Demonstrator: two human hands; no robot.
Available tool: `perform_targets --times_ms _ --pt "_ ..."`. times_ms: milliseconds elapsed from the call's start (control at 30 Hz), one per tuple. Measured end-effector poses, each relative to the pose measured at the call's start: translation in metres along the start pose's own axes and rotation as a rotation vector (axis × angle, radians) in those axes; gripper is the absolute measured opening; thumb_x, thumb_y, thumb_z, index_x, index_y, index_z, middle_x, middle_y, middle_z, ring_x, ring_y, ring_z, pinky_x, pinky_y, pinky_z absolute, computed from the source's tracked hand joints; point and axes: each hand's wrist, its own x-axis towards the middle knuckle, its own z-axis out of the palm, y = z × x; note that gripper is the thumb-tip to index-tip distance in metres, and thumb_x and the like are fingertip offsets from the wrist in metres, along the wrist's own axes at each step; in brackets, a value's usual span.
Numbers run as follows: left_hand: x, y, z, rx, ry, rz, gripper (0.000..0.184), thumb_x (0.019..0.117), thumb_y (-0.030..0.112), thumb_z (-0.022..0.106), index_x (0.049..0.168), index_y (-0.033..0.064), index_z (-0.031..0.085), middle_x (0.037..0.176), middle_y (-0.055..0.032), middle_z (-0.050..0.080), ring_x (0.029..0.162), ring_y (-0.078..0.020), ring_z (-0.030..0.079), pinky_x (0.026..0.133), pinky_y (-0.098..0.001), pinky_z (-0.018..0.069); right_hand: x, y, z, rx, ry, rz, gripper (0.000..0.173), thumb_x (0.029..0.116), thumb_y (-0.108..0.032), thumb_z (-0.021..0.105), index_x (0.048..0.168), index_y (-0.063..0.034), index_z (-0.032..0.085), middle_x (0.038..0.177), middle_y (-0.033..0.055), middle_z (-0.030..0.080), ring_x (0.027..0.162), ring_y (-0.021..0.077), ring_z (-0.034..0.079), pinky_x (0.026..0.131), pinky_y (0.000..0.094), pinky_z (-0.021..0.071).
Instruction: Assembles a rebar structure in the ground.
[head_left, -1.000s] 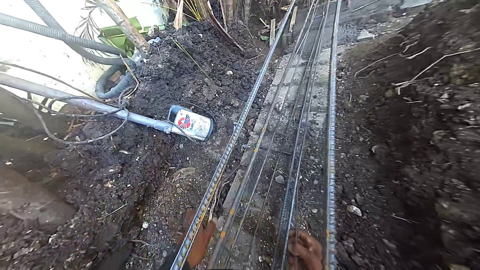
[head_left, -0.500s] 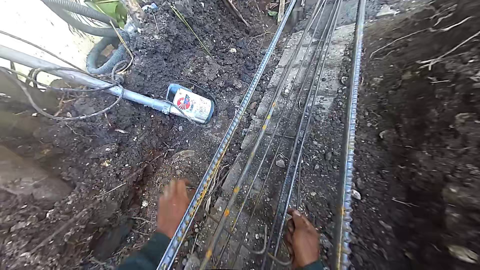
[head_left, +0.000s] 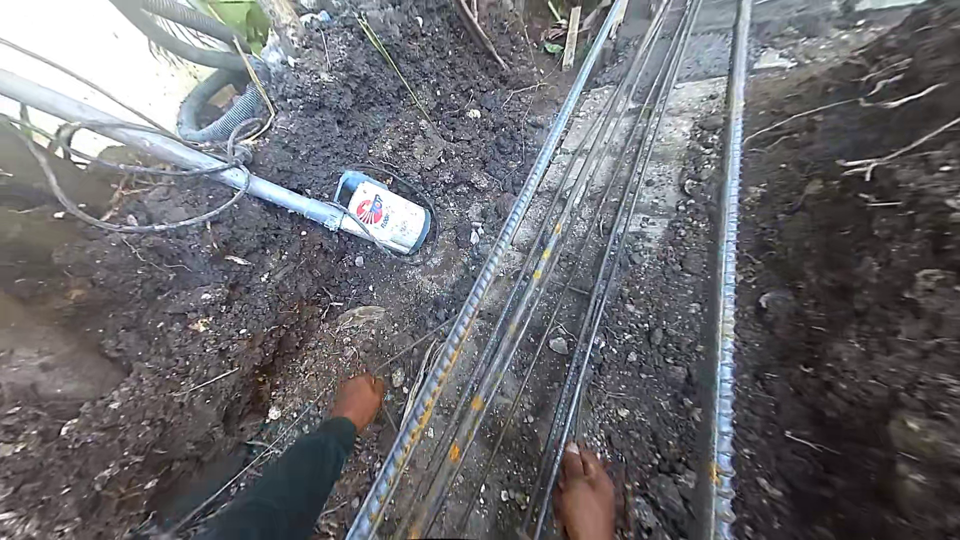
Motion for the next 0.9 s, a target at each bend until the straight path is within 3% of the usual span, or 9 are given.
perform_targets --times_ms 100,200,233,333,467,567,700,800,900 --pt "0.003 0.009 0.016 0.097 -0.047 -0.060 0.051 0.1092 0.039 0.036 0.129 0.0010 0.065 0.133 -0.0248 0.063 0.126 -0.0402 0.060 0.104 -0.0604 0.0471 -0.010 -0.005 0.027 -0.012 0.084 0.021 0.031 0.1118 -0.020 0.041 0.109 0.0035 0.060 0.066 0.0024 0.046 0.050 0.0114 0.044 0.047 0.0313 0.0422" --pt "-0.016 0.035 0.020 0.045 -0.143 -0.132 0.047 0.1094 0.030 0.040 0.135 -0.0055 0.058 0.138 -0.0285 0.058 0.131 -0.0410 0.057 0.109 -0.0580 0.0444 -0.016 -0.018 0.052 -0.007 0.152 0.019 0.032 0.1120 -0.019 0.040 0.117 0.0069 0.059 0.081 0.0093 0.052 0.066 0.0157 0.050 0.064 0.0362 0.0467" --pt "-0.022 0.037 0.023 -0.087 -0.150 -0.159 0.047 0.1101 0.029 0.039 0.135 -0.0063 0.058 0.133 -0.0261 0.062 0.124 -0.0363 0.062 0.106 -0.0531 0.0480 -0.015 -0.016 0.055 -0.006 0.161 0.007 0.033 0.1120 -0.019 0.040 0.119 0.0071 0.059 0.084 0.0113 0.054 0.070 0.0172 0.052 0.068 0.0379 0.0477" --pt "-0.055 0.038 0.048 -0.841 -0.228 -0.186 0.042 0.1120 0.032 0.041 0.130 -0.0048 0.053 0.093 -0.0162 0.069 0.076 -0.0238 0.069 0.070 -0.0406 0.0588 -0.013 -0.016 0.049 -0.044 0.178 -0.032 0.034 0.1123 -0.020 0.038 0.117 0.0062 0.059 0.088 0.0132 0.056 0.077 0.0185 0.055 0.074 0.0394 0.0489" --pt "-0.121 0.067 0.054 -1.255 -0.289 -0.241 0.021 0.1079 0.013 0.050 0.125 0.0022 0.045 0.085 -0.0084 0.060 0.069 -0.0175 0.063 0.065 -0.0342 0.0562 -0.014 -0.026 0.035 -0.071 0.146 0.008 0.037 0.1129 -0.016 0.037 0.130 0.0114 0.056 0.108 0.0259 0.063 0.094 0.0273 0.060 0.089 0.0452 0.0498" --pt "-0.119 0.057 0.069 -1.208 -0.246 -0.234 0.030 0.1065 0.009 0.051 0.132 -0.0025 0.040 0.090 -0.0151 0.060 0.070 -0.0243 0.066 0.065 -0.0420 0.0598 -0.005 -0.018 0.019 -0.025 0.097 0.024 0.034 0.1124 -0.017 0.038 0.126 0.0060 0.059 0.090 0.0137 0.060 0.070 0.0164 0.057 0.064 0.0352 0.0507" --pt "-0.085 0.029 0.063 -1.114 -0.125 -0.110 0.009 0.1054 0.001 0.042 0.112 -0.0034 0.046 0.068 -0.0038 0.052 0.051 -0.0137 0.057 0.053 -0.0311 0.0556 -0.002 -0.020 -0.021 0.063 -0.036 0.111 0.033 0.1132 -0.021 0.032 0.112 -0.0012 0.059 0.056 -0.0041 0.039 0.040 0.0066 0.033 0.038 0.0249 0.0322" --pt "-0.068 0.029 0.060 -1.084 -0.201 -0.044 0.009 0.1084 0.004 0.038 0.114 -0.0015 0.043 0.065 -0.0031 0.054 0.051 -0.0149 0.061 0.053 -0.0320 0.0584 0.020 -0.004 -0.050 -0.042 -0.029 0.027 0.036 0.1121 -0.020 0.033 0.108 0.0007 0.061 0.056 -0.0054 0.039 0.041 0.0051 0.033 0.040 0.0245 0.0322" --pt "-0.068 0.044 0.081 -0.946 -0.217 -0.041 0.014 0.1096 0.006 0.040 0.116 -0.0056 0.045 0.072 -0.0045 0.053 0.056 -0.0119 0.056 0.057 -0.0283 0.0533 0.050 0.024 -0.063 -0.278 0.059 -0.139 0.035 0.1091 -0.018 0.043 0.105 0.0051 0.068 0.070 0.0056 0.055 0.058 0.0140 0.049 0.059 0.0370 0.0464"
